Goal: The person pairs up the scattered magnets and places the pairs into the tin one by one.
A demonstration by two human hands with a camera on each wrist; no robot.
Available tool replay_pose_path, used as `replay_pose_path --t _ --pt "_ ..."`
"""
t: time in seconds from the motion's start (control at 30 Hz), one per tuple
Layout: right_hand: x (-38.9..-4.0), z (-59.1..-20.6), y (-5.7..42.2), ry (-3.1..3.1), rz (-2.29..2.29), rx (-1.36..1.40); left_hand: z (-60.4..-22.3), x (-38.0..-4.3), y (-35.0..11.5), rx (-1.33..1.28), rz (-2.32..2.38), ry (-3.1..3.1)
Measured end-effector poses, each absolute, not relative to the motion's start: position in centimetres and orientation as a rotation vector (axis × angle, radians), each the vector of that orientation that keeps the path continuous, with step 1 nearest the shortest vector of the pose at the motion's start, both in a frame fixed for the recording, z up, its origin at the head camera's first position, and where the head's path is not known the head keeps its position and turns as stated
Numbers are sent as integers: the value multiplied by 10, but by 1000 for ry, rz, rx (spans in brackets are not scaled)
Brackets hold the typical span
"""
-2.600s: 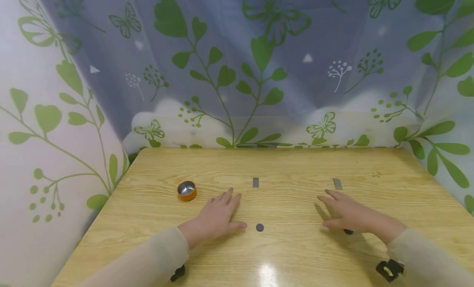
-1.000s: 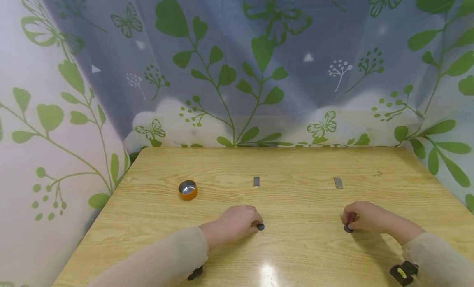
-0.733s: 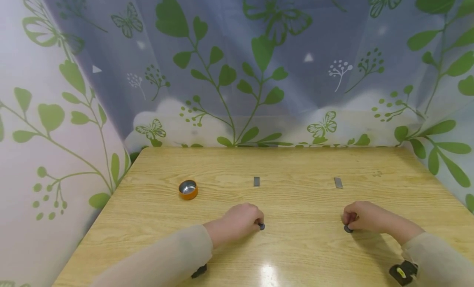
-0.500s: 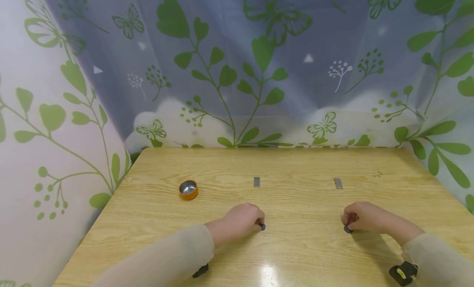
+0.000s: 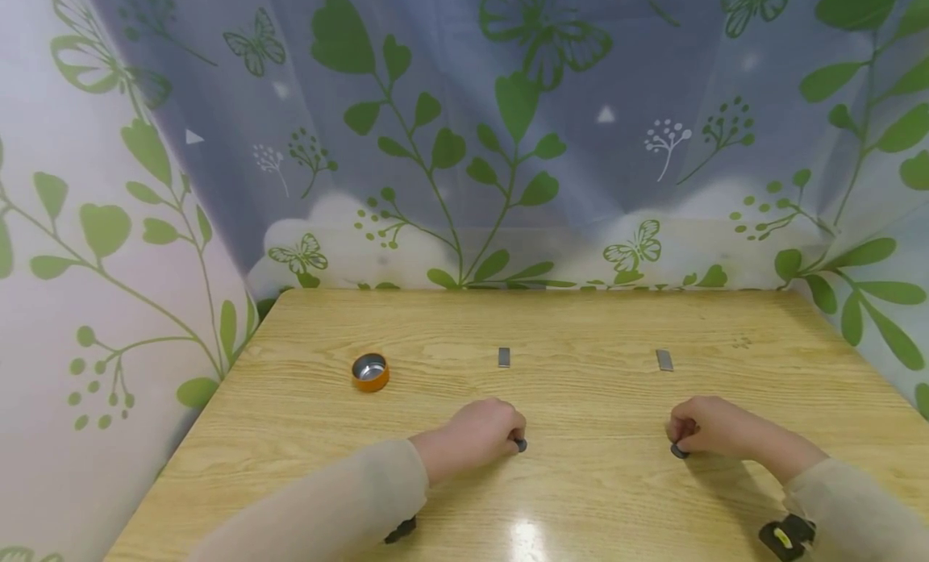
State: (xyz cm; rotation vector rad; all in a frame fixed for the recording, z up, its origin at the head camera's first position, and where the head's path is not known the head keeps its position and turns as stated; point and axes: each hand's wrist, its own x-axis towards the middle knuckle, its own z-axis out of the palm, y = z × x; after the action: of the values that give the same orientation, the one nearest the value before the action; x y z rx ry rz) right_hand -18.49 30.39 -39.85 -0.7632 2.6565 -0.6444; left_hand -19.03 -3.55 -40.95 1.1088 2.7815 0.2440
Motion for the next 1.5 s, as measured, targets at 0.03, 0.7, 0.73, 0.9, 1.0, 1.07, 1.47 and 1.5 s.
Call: replay_pose_path --t 0.03,0.7,0.73,0.9,1.0,1.07,1.47,1.5 --pt "-185 -398 303 2655 -645 -762 -409 -190 -35 1106 244 2781" --pt "-189 -404 296 2657 -634 -820 -407 -189 -22 1111 220 2782" --pt "-189 -404 295 2657 -637 -814 -407 -188 -21 1108 228 2780" --pt "-188 -403 292 2658 -639 -798 -407 -189 -19 1093 247 2766" --pt "-188 -402 289 2653 -640 -798 -408 -190 -17 1101 242 2761" --pt "-188 -401 287 2650 -639 -798 -409 -191 -16 1111 236 2763" --pt "-190 -402 280 2627 -657 -789 -407 -190 -9 1128 212 2768" --pt "-190 -402 279 2626 -661 -790 -407 -190 -9 1126 212 2767"
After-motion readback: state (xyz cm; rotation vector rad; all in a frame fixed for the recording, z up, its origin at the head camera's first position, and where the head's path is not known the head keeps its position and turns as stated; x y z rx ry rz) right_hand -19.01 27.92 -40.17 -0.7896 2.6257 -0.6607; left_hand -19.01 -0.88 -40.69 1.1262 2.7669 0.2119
